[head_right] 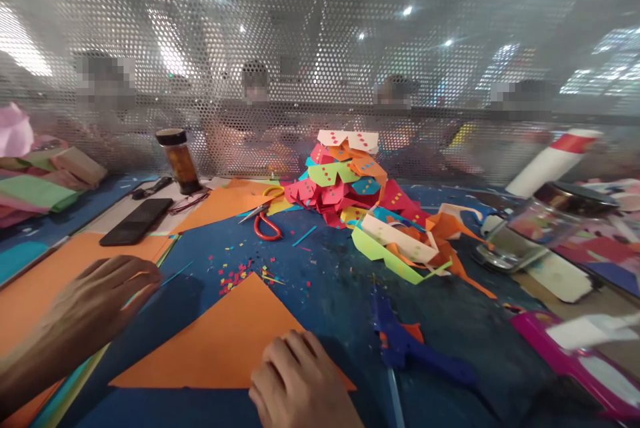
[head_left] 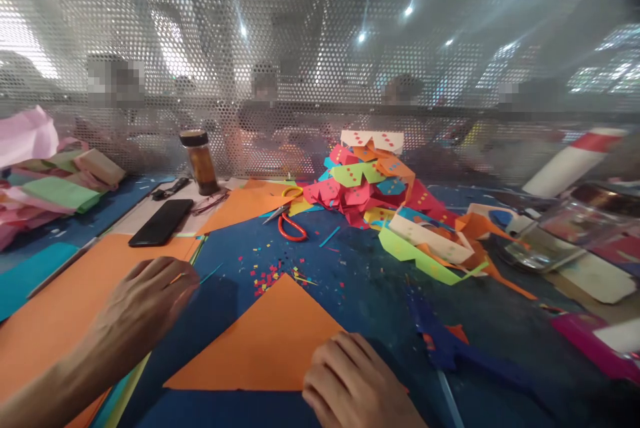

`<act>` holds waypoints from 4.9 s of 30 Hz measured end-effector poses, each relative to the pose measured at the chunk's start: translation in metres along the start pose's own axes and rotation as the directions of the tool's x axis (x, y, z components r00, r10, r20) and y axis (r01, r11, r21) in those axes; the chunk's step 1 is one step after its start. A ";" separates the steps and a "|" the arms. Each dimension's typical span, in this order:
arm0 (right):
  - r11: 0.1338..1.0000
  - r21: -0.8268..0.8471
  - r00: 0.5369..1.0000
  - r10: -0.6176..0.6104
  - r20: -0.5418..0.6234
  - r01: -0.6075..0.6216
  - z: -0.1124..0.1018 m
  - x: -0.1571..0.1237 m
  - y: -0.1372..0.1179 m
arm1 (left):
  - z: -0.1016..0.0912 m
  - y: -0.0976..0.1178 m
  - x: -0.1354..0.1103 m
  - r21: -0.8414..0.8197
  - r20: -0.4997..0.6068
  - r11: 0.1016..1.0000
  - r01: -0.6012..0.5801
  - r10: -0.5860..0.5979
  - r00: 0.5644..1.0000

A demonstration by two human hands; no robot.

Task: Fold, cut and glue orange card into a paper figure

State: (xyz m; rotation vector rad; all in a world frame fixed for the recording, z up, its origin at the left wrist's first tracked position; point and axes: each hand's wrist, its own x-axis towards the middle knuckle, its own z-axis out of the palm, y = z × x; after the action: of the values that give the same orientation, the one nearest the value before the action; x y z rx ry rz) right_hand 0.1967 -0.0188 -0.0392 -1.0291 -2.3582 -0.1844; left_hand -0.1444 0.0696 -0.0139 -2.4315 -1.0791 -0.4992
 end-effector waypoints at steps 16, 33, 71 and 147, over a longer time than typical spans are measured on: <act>0.999 0.032 0.999 0.037 0.034 -0.038 -0.004 0.001 -0.002 | -0.031 0.065 0.012 -0.556 0.084 0.830 -0.048 0.113 0.990; 0.993 0.079 0.991 0.076 0.110 -0.085 -0.016 0.006 -0.009 | -0.017 0.105 0.019 -0.545 0.055 0.836 -0.067 0.116 0.992; 0.935 0.162 0.938 0.280 0.203 -0.314 -0.019 0.014 -0.018 | -0.009 0.121 0.023 -0.648 0.228 0.755 0.106 0.059 0.972; 0.916 0.129 0.907 0.341 0.247 -0.379 -0.026 0.015 -0.018 | -0.019 0.110 0.023 -0.488 0.026 0.802 -0.344 0.407 0.913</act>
State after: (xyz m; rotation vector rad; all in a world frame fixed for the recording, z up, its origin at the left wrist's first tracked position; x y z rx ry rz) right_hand 0.1863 -0.0303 -0.0076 -1.4354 -2.2691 0.2869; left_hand -0.0491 0.0071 -0.0132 -3.0537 -0.5173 -0.5207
